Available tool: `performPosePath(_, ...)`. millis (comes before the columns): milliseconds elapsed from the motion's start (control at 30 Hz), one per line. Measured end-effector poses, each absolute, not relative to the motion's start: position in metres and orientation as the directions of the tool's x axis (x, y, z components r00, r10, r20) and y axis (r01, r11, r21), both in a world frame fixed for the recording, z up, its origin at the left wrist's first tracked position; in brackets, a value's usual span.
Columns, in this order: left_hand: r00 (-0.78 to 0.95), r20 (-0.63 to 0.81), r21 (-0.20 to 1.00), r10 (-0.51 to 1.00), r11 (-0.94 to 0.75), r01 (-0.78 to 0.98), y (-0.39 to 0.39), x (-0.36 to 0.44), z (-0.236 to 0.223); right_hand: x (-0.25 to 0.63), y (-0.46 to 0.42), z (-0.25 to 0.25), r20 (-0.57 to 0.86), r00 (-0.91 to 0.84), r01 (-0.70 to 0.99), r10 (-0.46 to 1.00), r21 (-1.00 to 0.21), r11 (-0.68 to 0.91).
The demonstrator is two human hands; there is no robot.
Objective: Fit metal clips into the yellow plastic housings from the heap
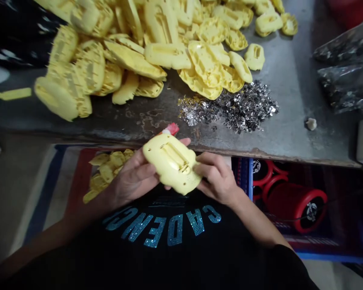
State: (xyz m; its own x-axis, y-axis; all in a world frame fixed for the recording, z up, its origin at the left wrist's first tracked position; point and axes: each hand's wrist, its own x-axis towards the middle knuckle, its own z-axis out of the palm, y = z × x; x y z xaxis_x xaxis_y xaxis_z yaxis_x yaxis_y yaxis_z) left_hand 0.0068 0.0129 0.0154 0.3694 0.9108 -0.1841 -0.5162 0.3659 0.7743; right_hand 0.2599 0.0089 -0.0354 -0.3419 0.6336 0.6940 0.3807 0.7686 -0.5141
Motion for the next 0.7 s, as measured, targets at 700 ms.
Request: performPosePath(700, 0.673, -0.398, 0.531, 0.623, 0.755, -0.385, 0.013, -0.024, 0.004, 0.307, 0.105, -0.009, 0.343, -0.343, 0.827, 0.874, -0.332, 0.455)
